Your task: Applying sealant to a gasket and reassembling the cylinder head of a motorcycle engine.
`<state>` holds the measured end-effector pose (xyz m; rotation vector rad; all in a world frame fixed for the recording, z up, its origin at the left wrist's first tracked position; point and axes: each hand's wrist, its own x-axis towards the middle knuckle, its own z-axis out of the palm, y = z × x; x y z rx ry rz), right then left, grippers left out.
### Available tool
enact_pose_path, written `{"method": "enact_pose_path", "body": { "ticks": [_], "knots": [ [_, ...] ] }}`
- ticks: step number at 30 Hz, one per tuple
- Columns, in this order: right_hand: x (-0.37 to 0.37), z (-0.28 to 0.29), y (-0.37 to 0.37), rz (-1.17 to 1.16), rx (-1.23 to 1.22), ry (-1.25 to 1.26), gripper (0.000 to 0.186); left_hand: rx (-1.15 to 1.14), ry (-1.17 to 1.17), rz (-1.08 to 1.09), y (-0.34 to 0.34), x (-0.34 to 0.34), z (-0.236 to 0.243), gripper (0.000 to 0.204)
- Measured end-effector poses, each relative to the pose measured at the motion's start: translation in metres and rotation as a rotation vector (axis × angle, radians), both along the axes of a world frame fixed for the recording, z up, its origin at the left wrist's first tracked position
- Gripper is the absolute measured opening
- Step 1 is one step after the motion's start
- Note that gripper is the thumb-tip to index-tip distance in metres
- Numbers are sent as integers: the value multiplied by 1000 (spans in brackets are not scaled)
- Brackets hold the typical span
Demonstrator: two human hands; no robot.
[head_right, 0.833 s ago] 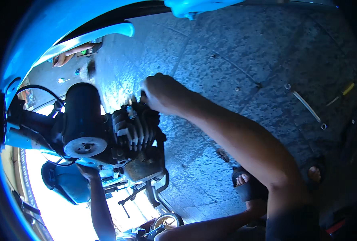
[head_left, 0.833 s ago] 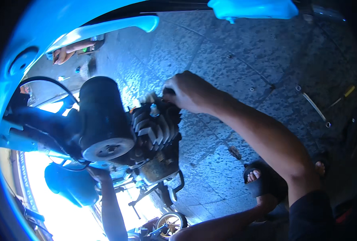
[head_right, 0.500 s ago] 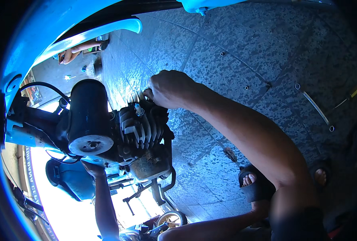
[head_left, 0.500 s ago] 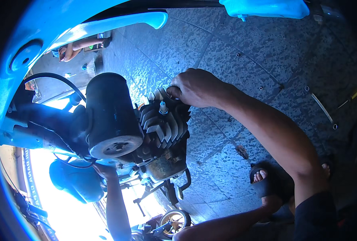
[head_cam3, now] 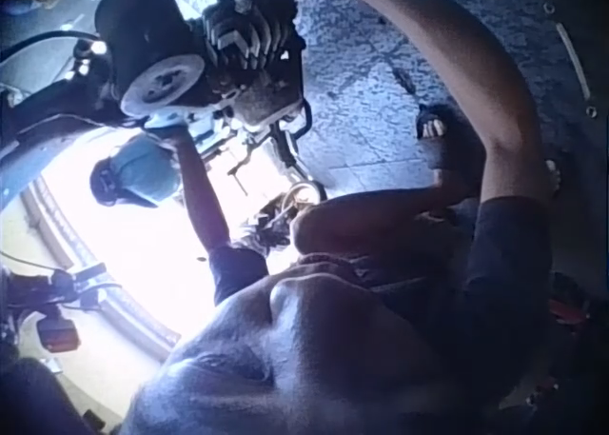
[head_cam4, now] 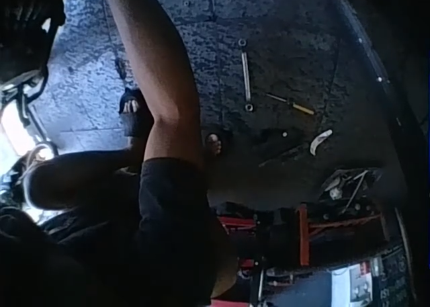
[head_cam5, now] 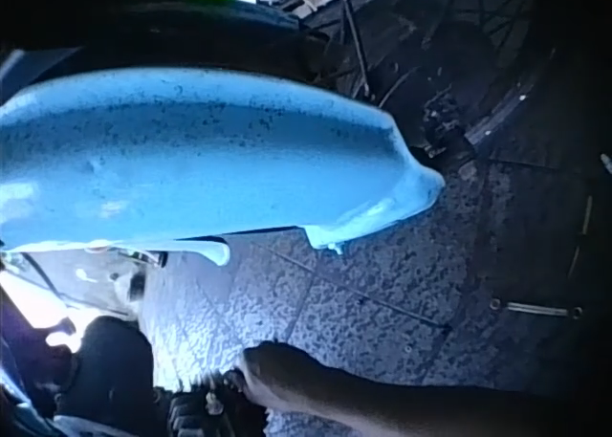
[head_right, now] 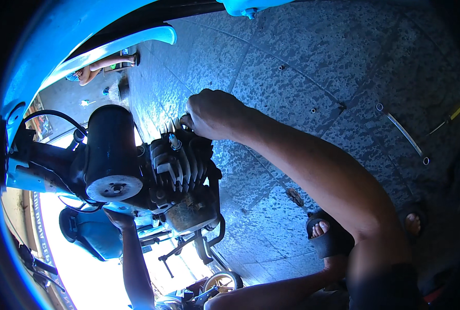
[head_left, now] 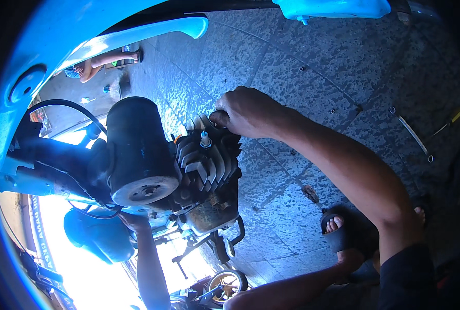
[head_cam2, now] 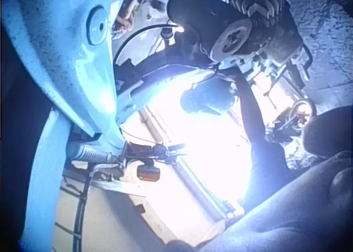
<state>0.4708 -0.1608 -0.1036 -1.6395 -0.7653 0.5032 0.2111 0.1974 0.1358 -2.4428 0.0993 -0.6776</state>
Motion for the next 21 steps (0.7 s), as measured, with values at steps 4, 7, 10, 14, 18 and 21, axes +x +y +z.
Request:
{"method": "enact_pose_path", "body": {
  "ticks": [4,7,10,14,18,21],
  "knots": [
    [9,6,-13,132,13,-61,25,-55,-30,0,9,-8,5,24],
    [9,3,-11,155,-14,-154,28,-148,-22,29,11,-7,0,26],
    [10,9,-11,177,-65,-194,30,-57,-30,57,20,-14,5,34],
    [11,11,-11,196,-95,-173,32,-350,-29,90,22,-14,2,41],
    [8,2,1,132,-85,-21,33,-375,-30,156,25,-16,3,45],
    [0,-1,6,26,12,-20,33,-489,-89,200,28,-15,2,46]
  ]
}}
